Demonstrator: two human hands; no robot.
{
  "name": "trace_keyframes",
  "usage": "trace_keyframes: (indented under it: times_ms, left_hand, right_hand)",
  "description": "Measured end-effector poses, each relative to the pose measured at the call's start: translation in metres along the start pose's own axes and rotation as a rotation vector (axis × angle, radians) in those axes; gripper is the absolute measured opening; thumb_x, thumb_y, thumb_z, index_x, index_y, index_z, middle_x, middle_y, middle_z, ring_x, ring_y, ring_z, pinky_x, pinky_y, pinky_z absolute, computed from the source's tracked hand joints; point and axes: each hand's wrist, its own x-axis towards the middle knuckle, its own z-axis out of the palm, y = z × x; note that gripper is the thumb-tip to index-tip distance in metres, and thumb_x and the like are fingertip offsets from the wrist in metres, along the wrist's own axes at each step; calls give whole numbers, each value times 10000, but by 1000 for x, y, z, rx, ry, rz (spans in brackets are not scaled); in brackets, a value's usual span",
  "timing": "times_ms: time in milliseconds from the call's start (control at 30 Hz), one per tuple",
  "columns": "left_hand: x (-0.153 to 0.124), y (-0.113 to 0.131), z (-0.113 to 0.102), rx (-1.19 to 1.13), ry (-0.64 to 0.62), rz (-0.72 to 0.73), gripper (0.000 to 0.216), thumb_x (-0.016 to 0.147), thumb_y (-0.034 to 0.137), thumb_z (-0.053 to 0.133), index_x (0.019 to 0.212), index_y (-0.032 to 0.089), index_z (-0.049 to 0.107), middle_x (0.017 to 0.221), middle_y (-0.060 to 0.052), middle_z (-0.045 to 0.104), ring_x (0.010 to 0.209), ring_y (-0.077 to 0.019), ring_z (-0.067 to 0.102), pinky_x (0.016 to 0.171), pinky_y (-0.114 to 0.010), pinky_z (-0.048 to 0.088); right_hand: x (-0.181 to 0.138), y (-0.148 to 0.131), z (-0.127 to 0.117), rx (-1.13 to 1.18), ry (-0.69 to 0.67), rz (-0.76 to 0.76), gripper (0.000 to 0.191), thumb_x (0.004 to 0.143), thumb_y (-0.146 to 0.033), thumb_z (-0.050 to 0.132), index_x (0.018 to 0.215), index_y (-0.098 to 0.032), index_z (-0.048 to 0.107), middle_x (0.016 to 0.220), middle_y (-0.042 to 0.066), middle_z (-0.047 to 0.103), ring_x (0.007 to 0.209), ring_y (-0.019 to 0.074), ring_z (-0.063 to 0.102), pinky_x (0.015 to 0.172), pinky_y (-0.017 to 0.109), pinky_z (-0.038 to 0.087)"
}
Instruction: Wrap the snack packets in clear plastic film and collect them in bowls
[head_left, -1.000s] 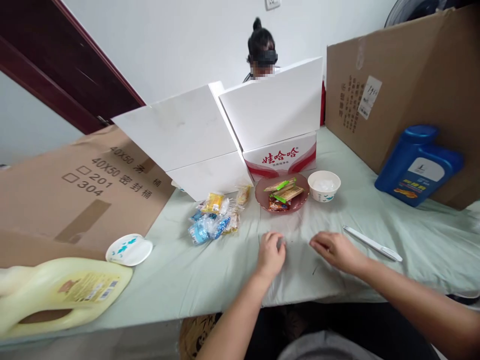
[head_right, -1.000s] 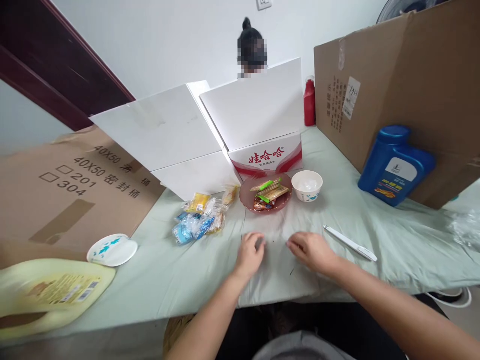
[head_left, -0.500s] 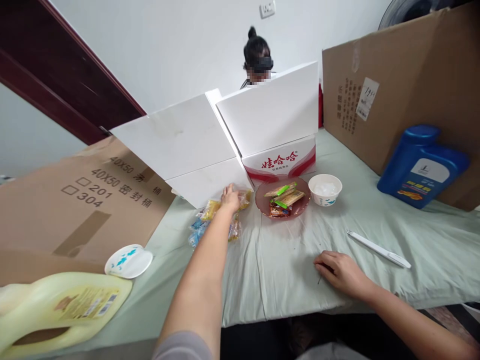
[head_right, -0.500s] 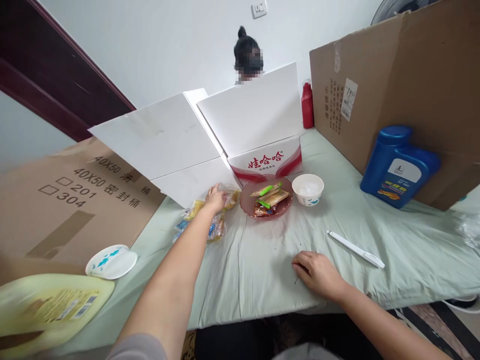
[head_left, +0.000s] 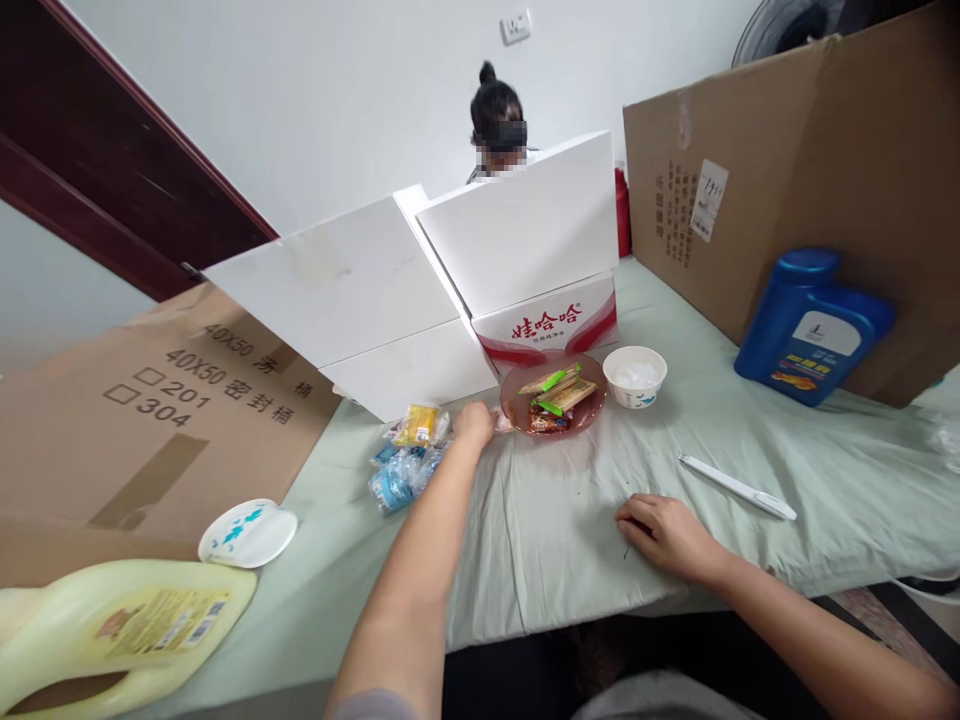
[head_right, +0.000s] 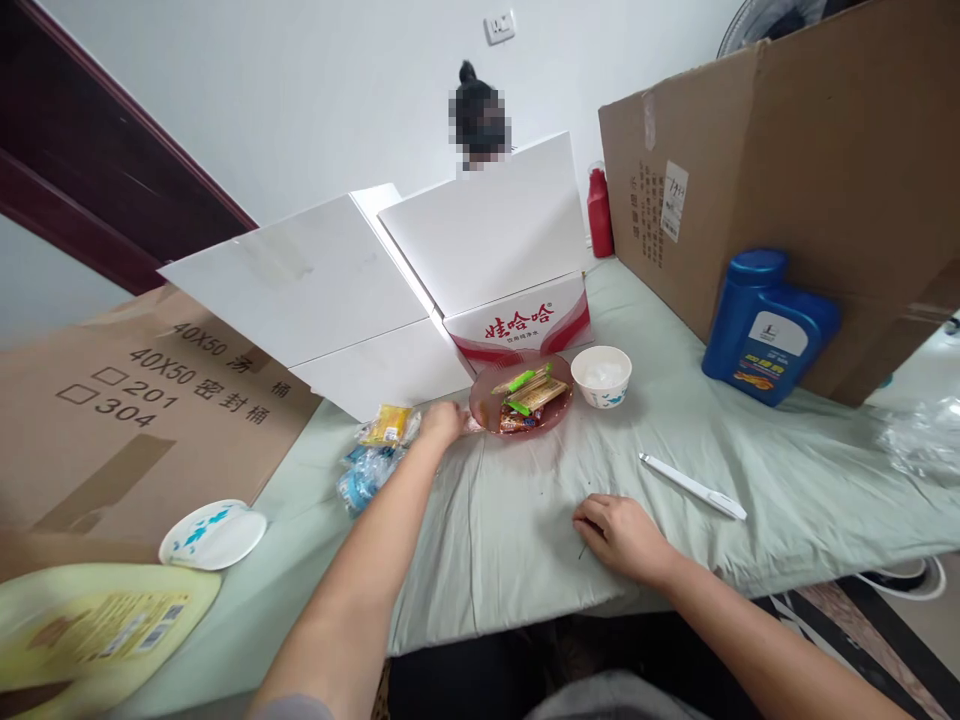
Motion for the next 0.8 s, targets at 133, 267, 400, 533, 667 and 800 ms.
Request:
trace_keyframes:
  times_ms: [133, 267, 400, 533, 667, 800]
  left_hand:
    - [-58, -6, 4, 37, 9, 58, 253, 872, 354, 547, 951, 165, 694, 976, -170, 716, 972, -304, 667, 781, -343, 477]
    - [-112, -6, 7, -28, 26, 140, 182, 861, 328, 572, 888, 207, 705, 888, -95, 732, 866, -253, 678, 710, -296, 456]
    - [-141, 9, 14, -296, -52, 256, 116, 816, 300, 626, 779, 206, 683, 737, -27, 702, 698, -182, 642, 624, -254, 402]
    - [-153, 28, 38, -429, -91, 306, 75, 766, 277, 669, 758, 208, 640, 676, 11, 652, 634, -148, 589, 592, -236, 367]
    - [-156, 30, 71, -613, 168, 305, 134, 807, 339, 624, 805, 208, 595, 677, 24, 604, 631, -134, 559, 643, -238, 406]
    - [-152, 19, 87, -814, 247, 443, 290, 909, 431, 467, 835, 191, 611, 746, -20, 602, 688, -147, 566, 673, -260, 441]
  right_hand:
    - [0, 0, 1, 5, 5, -3, 263, 957, -275, 394, 918, -200, 644, 865, 58, 675, 790, 181, 631, 711, 291, 449]
    - [0, 0, 0, -12, 9, -5, 253, 951, -262, 406, 917, -192, 647, 868, 55, 675, 790, 176, 631, 712, 287, 445]
    - [1, 0, 0, -24, 9, -7, 251, 954, -266, 408, 935, -191, 648, 881, 54, 678, 793, 172, 634, 709, 281, 445]
    - [0, -1, 2, -40, 32, -29, 260, 958, -270, 407, 950, -184, 652, 886, 60, 677, 789, 171, 630, 712, 288, 454]
    - [-9, 3, -6, -80, 224, -76, 253, 956, -272, 412, 975, -196, 652, 912, 83, 667, 856, 197, 602, 778, 335, 468]
    - [-21, 26, -30, -417, 487, 219, 239, 918, -303, 482, 1056, -201, 648, 1068, 127, 644, 1013, 300, 535, 868, 462, 415]
